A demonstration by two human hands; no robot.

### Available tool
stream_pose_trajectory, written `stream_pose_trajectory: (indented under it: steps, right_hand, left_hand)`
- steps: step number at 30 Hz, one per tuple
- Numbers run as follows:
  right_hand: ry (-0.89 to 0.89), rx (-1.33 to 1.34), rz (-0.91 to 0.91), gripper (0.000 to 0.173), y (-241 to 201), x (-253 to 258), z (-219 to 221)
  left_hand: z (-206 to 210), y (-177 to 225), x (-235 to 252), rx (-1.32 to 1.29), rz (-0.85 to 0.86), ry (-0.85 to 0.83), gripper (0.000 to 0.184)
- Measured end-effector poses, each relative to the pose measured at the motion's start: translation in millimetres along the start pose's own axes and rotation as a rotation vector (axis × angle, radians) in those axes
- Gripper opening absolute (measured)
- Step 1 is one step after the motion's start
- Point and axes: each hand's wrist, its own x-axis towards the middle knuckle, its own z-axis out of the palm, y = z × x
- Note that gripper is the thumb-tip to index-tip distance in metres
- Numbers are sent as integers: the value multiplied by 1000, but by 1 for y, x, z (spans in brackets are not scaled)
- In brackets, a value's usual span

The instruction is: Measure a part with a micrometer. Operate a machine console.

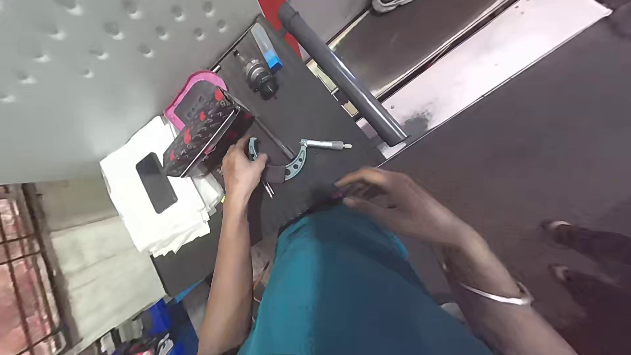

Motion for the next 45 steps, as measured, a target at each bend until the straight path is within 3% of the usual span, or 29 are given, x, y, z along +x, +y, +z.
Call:
stream_pose_trajectory:
  steps: [5, 11, 15, 18, 26, 29, 32, 34, 45]
  right_hand:
    - [-116, 216, 184, 42, 29, 17, 42]
    - [-56, 471, 320, 50, 28, 34, 60]
    - [19, 609, 352, 45, 22, 42, 74]
    - [106, 614, 272, 36, 9, 43, 83]
    - [218, 456, -223, 18, -45, 39, 120]
    - [200, 444, -275, 18, -67, 37, 135]
    - [193, 405, -315, 19, -84, 38, 153]
    - [181, 376, -333, 20, -95, 40, 161]
    - [189, 263, -430, 23, -124, 50, 200]
  left_hand:
    - [-10, -1, -10, -126, -3, 35, 37]
    - [-24, -14, -23, -428, 137, -17, 25]
    - [-29, -21, -38, -726, 215, -74, 24]
    - [-36, -27, -49, -904, 231, -68, 22]
    - [-86, -42, -89, -1202, 377, -43, 25]
    - [-98, -50, -104, -1401, 484, -147, 29]
    - [-103, -61, -117, -1449, 602, -345, 45]
    - [-105, -68, -124, -1471, 636, -409, 46]
    - [-128, -99, -130, -1433, 732, -263, 39]
